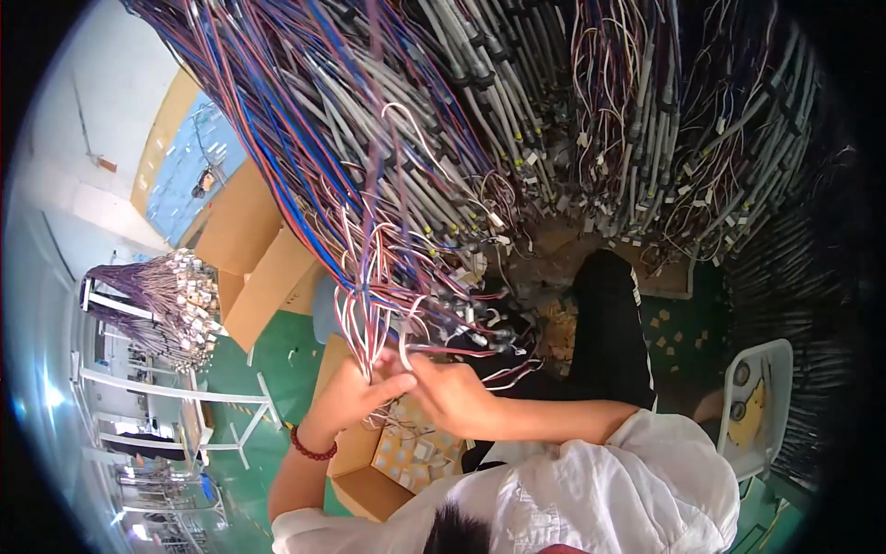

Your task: Sorting multicolored wire bundles from a factory rack and packing them into a cardboard box.

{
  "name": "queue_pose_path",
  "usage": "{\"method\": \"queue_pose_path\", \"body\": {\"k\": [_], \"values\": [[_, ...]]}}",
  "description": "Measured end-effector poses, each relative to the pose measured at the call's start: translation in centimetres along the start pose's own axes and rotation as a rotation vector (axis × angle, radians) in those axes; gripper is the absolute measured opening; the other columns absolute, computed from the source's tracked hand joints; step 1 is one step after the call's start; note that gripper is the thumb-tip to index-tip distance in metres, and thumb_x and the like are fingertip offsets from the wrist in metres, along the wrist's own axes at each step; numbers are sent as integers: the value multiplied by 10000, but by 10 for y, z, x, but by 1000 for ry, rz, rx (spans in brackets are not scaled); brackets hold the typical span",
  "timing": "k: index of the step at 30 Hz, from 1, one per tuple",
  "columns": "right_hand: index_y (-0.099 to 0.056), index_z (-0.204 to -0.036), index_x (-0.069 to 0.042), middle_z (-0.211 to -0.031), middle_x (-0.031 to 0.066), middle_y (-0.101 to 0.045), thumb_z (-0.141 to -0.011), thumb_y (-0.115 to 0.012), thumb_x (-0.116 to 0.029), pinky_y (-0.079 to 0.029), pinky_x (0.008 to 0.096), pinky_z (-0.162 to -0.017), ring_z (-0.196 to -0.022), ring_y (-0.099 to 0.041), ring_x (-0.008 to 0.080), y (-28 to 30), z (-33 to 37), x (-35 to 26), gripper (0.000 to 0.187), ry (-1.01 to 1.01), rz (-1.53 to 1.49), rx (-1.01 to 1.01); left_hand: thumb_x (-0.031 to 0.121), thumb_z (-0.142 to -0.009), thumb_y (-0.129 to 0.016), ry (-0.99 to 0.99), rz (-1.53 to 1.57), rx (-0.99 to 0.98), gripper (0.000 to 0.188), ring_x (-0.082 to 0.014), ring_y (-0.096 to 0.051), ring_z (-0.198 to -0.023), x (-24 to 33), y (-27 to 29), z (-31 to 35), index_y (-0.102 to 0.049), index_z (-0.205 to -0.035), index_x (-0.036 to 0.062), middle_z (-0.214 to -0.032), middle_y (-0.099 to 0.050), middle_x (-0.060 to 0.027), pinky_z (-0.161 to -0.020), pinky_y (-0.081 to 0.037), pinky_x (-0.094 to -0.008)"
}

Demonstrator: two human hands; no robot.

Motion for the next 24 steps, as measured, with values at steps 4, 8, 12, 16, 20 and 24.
{"method": "queue_pose_path", "body": {"k": [4,8,12,16,20,24], "values": [[-435,-1102,52,-743,171,-613,-688,-573,-41,-482,412,-490,-594,-616,321,-9,-13,-18,446,95,295,-51,199,-854,-667,-6,-69,-39,301,-88,-549,-815,-6,9,2,-580,-1062,-1,-917,-619,-24,-713,-467,-268],[-425,-1108,83,-737,188,-609,-705,-574,-60,-479,406,-482,-570,-608,326,-2,-14,-31,453,211,317,-9,236,-880,-625,36,112,-89,330,-72,-539,-818,-20,10,3,-570,-1101,-2,-1025,-611,-44,-722,-444,-223],[-424,-1169,92,-768,215,-589,-774,-590,-105,-489,438,-565,-658,-607,365,-14,-9,-15,471,117,239,-268,185,-911,-581,63,539,-47,197,-60,-439,-668,-39,7,5,-562,-1035,34,-899,-581,-57,-567,-365,-208],[-534,-1080,-19,-774,150,-615,-787,-582,-140,-490,410,-584,-680,-603,340,0,-16,1,320,179,268,-561,199,-910,-578,-64,615,0,151,-119,-473,-688,-41,14,4,-543,-934,55,-854,-557,-78,-590,-375,-229],[-625,-843,-13,-710,105,-590,-826,-625,-172,-486,326,-618,-627,-594,230,144,-114,23,160,220,45,393,229,-957,-487,-191,422,174,202,-169,-583,-757,-40,38,9,-546,-925,39,-751,-586,-83,-774,-441,-309],[-538,-1133,-13,-921,147,-598,-797,-682,-223,-460,356,-758,-851,-572,274,147,-182,66,422,173,-23,296,257,-970,-459,-122,628,80,230,-124,-465,-578,-35,28,1,-518,-929,38,-552,-415,-8,-589,-389,-278]]}}
Point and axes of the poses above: each hand's wrist, its own z-axis away from the middle knuckle, its own y-axis out of the back of the hand, x = y × z, the point moved 9 cm from there along -z, towards the middle knuckle
